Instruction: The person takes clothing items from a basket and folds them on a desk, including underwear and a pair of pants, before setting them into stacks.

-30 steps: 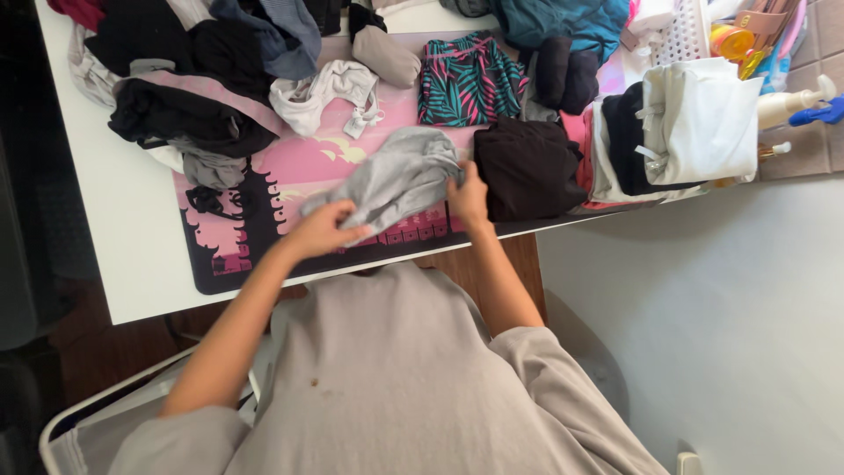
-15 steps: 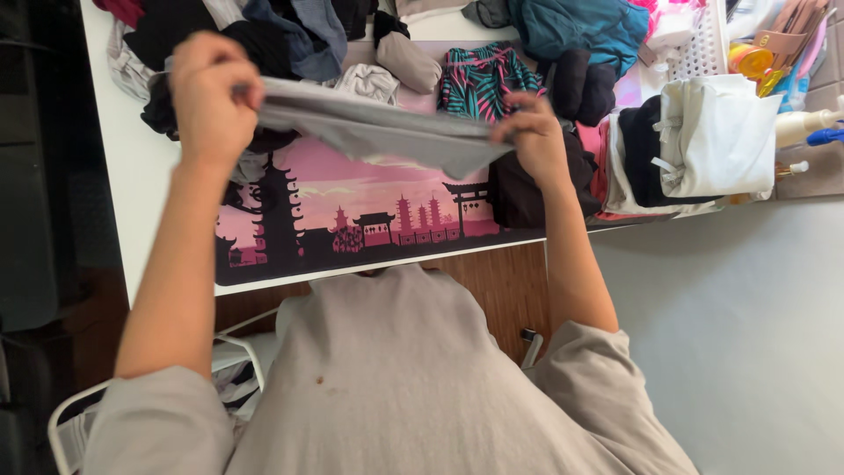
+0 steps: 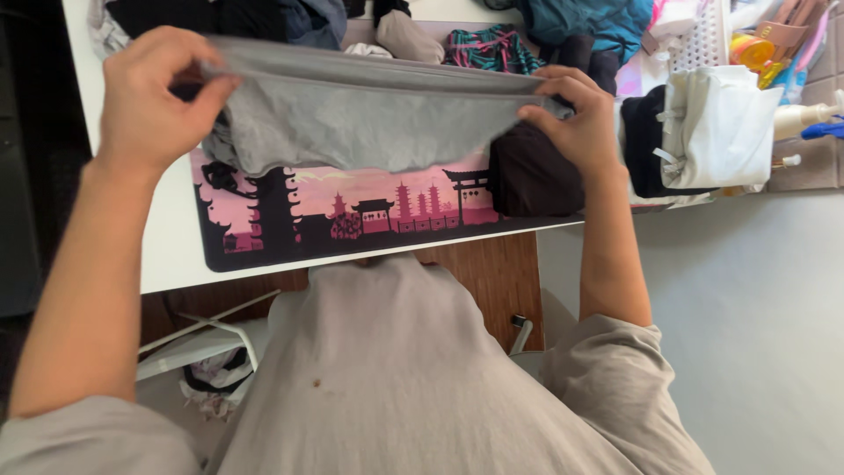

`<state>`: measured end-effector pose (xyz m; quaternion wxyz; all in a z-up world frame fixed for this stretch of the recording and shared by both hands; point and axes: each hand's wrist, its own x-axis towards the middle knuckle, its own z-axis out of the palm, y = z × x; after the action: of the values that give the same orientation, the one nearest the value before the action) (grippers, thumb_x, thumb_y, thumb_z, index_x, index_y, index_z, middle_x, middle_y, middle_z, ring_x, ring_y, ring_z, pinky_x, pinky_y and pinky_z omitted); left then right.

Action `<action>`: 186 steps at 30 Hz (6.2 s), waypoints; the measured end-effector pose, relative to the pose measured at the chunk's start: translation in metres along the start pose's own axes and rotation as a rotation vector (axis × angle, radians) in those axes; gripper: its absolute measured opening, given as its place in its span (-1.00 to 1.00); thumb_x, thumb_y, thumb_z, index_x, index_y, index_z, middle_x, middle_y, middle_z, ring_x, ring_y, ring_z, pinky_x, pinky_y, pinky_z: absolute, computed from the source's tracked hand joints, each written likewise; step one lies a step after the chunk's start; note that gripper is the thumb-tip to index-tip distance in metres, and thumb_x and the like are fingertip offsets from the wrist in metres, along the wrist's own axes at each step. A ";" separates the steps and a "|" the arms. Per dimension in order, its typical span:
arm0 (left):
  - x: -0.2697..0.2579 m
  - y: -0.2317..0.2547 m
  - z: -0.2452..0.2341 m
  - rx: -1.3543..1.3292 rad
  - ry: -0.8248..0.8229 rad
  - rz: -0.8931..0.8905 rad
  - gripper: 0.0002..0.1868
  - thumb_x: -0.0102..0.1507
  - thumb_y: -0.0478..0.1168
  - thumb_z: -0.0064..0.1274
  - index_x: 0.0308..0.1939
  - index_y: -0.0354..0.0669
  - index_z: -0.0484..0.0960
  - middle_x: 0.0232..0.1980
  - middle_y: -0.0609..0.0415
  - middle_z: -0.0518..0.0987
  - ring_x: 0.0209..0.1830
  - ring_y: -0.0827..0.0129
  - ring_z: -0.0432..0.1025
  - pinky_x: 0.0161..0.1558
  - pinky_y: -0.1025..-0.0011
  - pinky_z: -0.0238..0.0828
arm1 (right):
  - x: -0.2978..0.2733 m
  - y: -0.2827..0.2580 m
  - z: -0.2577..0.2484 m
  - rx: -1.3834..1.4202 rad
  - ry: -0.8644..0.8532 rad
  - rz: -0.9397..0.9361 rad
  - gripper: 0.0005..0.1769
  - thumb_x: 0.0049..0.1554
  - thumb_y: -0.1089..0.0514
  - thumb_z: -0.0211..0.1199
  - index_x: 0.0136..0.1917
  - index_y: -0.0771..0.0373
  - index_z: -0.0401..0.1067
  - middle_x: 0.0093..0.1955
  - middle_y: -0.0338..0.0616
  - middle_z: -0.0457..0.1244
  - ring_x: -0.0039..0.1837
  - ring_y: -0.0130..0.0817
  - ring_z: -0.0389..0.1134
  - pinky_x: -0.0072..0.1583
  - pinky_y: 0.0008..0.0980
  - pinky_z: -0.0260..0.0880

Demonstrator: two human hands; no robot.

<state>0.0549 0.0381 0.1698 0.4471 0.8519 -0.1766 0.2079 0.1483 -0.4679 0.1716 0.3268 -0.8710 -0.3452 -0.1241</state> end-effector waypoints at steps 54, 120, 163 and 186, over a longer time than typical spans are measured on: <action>-0.131 0.044 0.093 0.202 0.108 -0.240 -0.41 0.12 -0.47 0.14 0.24 -0.10 0.52 0.09 -0.06 0.57 0.06 0.04 0.51 0.08 0.15 0.48 | 0.004 -0.137 0.074 1.263 0.317 0.674 -0.49 0.37 0.15 0.09 0.48 0.49 0.23 0.35 0.08 0.30 0.25 -0.09 0.44 0.16 -0.03 0.57; -0.276 -0.061 0.157 0.065 -0.078 -0.499 -0.72 0.41 -0.26 0.06 0.20 -0.19 0.50 0.14 -0.11 0.59 0.01 -0.08 0.54 -0.04 0.19 0.50 | -0.192 0.031 0.189 0.309 -0.188 0.688 -0.73 0.24 0.23 0.29 0.20 0.18 0.36 0.03 0.00 0.40 0.02 -0.07 0.46 0.10 -0.18 0.46; -0.170 -0.050 0.291 0.413 -0.557 -0.178 -0.44 0.38 0.12 -0.19 0.50 0.48 0.30 0.65 0.05 0.06 0.66 -0.03 -0.15 0.50 -0.35 -0.44 | -0.060 0.021 0.344 -0.066 -0.171 0.551 -0.73 0.00 -0.10 0.45 0.00 -0.13 0.70 0.60 0.02 -0.07 0.49 0.38 -0.12 0.38 0.43 -0.13; -0.172 -0.060 0.292 0.332 -0.534 -0.215 -0.39 0.37 0.13 -0.15 0.53 0.41 0.26 0.66 0.00 0.00 0.67 -0.06 -0.18 0.49 -0.40 -0.43 | -0.066 0.014 0.317 0.044 0.099 0.375 -0.53 0.31 0.21 0.18 0.47 0.14 0.28 0.59 0.07 0.09 0.66 0.12 0.01 0.63 0.04 -0.04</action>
<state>-0.0045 -0.1540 -0.1098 0.2595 0.9513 -0.1601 -0.0450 0.1062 -0.3023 -0.1040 0.3798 -0.9055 -0.1632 -0.0959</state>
